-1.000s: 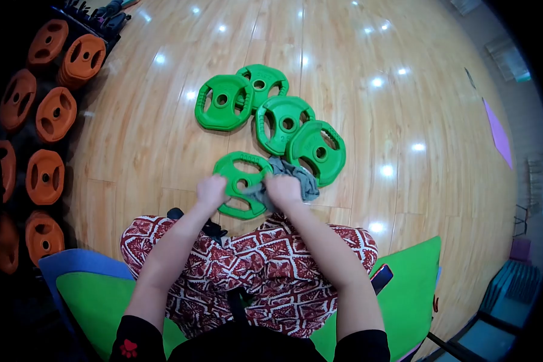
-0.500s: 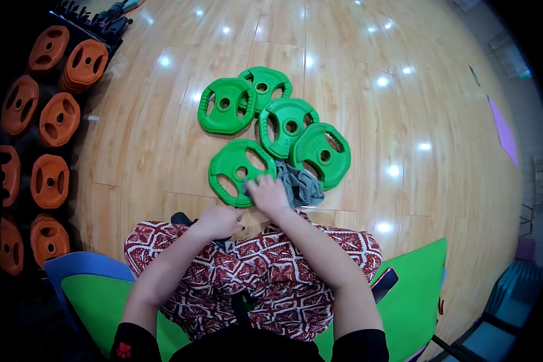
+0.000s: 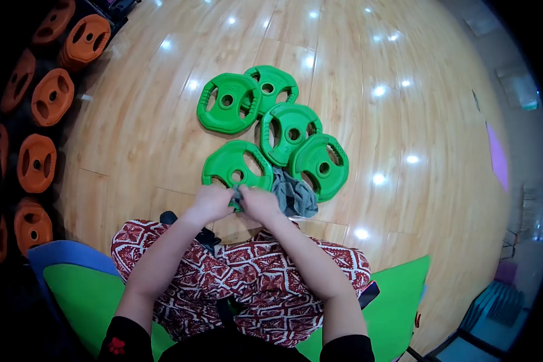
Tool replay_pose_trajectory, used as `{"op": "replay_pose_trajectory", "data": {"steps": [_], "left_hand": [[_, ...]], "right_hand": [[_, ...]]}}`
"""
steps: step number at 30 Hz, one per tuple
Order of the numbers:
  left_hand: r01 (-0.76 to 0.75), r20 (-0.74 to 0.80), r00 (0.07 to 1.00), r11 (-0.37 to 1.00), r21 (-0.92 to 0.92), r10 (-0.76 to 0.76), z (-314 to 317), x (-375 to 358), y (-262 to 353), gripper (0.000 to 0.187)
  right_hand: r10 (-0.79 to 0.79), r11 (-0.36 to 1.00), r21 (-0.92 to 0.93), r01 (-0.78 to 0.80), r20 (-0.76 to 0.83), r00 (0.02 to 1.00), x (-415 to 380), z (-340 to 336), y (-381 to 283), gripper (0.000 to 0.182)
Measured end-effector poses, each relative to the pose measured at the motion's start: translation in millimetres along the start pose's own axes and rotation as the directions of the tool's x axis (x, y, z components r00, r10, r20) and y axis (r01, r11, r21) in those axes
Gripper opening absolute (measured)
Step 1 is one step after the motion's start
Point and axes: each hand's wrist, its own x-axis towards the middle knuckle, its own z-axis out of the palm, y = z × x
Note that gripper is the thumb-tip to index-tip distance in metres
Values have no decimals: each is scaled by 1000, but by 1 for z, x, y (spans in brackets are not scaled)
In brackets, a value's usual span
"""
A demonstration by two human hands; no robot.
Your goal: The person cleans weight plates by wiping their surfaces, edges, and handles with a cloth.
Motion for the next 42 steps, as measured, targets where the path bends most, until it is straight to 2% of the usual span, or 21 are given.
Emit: {"op": "replay_pose_trajectory", "data": {"steps": [1, 4, 7, 8, 11, 12, 13, 15, 17, 18, 19, 20, 21, 23, 25, 28, 31, 35, 38, 40, 42], "left_hand": [[6, -64, 998, 1000, -3, -6, 1, 0, -1, 28], [36, -48, 998, 999, -9, -37, -1, 2, -6, 31], [71, -14, 997, 995, -73, -72, -6, 2, -4, 36], [72, -12, 997, 995, -74, -73, -7, 3, -2, 36], [158, -7, 987, 970, -187, -162, -4, 8, -2, 40], [97, -104, 986, 964, -249, -127, 1, 11, -6, 39], [32, -203, 974, 952, -304, -98, 5, 14, -9, 37], [-44, -219, 975, 955, -293, -23, 6, 14, -12, 36], [-120, -240, 969, 952, -280, 52, 1, 16, -11, 34], [-24, -161, 986, 917, -397, -44, -2, 18, -8, 32], [76, -71, 989, 862, -502, -129, -4, 20, -6, 30], [76, -75, 988, 858, -507, -132, -3, 22, -7, 30], [64, -77, 989, 843, -534, -125, -2, 24, -7, 28], [55, -81, 989, 822, -566, -121, 3, 26, -6, 27], [142, -33, 984, 884, -446, -175, 8, 26, -2, 23], [234, 40, 971, 894, -383, -237, 16, 23, 6, 23], [274, 88, 962, 914, -299, -260, 35, 25, 5, 23], [351, 154, 933, 912, -211, -324, 25, 23, 1, 24], [413, 114, 911, 876, -248, -397, 18, 24, -4, 25], [379, -4, 919, 882, -279, -395, 21, 27, -4, 21], [388, 8, 918, 897, -211, -396, 22, 27, -1, 19]], "right_hand": [[81, 997, -9, -80, 36, 996, 4, -9, 10, 18], [312, 943, -86, -323, -117, 943, 13, -23, 40, 10], [287, 945, -98, -312, -206, 935, 15, -23, 37, 11], [226, 969, -40, -243, -244, 943, 13, -20, 30, 12], [-6, 981, 192, 15, -44, 999, 9, -17, 13, 14], [-114, 951, 287, 116, -24, 993, 10, -17, 9, 17], [-117, 947, 299, 121, -30, 993, 9, -20, 9, 18], [-125, 943, 309, 128, -29, 992, 9, -27, 11, 19], [-135, 939, 274, 210, -269, 954, 9, -34, 19, 18], [-141, 939, 269, 214, -265, 954, 8, -38, 19, 18], [94, 911, 411, -27, -143, 985, 7, -43, 17, 20], [310, 815, 513, -271, 10, 951, 7, -47, 16, 22], [349, 803, 519, -292, -12, 937, 7, -44, 16, 26], [395, 806, 499, -317, -55, 917, 8, -43, 18, 26], [478, 814, 449, -367, -161, 863, 10, -40, 22, 26], [434, 901, 131, -414, -219, 874, 12, -33, 24, 31], [275, 959, -48, -278, -59, 960, 5, -17, 12, 36], [321, 946, -35, -322, -42, 946, 8, -20, 12, 37], [363, 930, -4, -366, -132, 923, 13, -27, 34, 34], [377, 920, -24, -391, -213, 901, 13, -30, 36, 29], [267, 956, -62, -287, -223, 938, 14, -22, 25, 27]]}}
